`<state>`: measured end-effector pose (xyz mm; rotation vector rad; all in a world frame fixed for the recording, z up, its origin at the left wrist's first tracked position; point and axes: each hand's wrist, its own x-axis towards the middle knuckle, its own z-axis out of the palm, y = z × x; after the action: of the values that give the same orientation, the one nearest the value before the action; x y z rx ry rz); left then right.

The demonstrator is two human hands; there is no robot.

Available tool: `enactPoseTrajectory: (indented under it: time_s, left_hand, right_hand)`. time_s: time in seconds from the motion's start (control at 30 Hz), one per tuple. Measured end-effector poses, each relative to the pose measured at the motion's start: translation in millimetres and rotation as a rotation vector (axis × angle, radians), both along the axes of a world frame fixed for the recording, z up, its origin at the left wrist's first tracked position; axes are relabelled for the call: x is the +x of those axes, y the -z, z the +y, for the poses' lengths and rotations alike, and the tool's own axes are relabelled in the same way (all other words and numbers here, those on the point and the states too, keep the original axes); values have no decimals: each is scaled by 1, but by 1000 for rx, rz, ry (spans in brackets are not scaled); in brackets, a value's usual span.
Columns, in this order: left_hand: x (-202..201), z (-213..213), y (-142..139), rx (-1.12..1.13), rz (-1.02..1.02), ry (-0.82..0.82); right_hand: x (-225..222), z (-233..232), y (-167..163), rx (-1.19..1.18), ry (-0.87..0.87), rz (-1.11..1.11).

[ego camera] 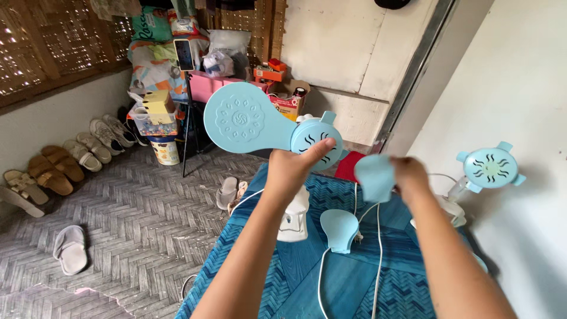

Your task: The person disassembles a small clip-on electric fan on a bed, detaching the front grille and blades by hand and setting the parts on the bed, then handles the power cord and reattaches the blades to the fan hub, working between two fan units.

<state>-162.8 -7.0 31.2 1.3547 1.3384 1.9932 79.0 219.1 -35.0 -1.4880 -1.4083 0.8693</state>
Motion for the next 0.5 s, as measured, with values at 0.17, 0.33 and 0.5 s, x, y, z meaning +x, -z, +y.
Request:
enactPoseTrajectory:
  time_s: [0.17, 0.33, 0.5]
  left_hand:
    - [-17, 19, 28, 12, -85, 205]
    - [-26, 15, 37, 1, -68, 346]
    - [-28, 13, 41, -9, -84, 448]
  right_hand:
    - [-9, -29, 79, 40, -47, -233]
    - [-21, -64, 105, -59, -102, -152]
    - [-15, -64, 125, 126, -81, -374]
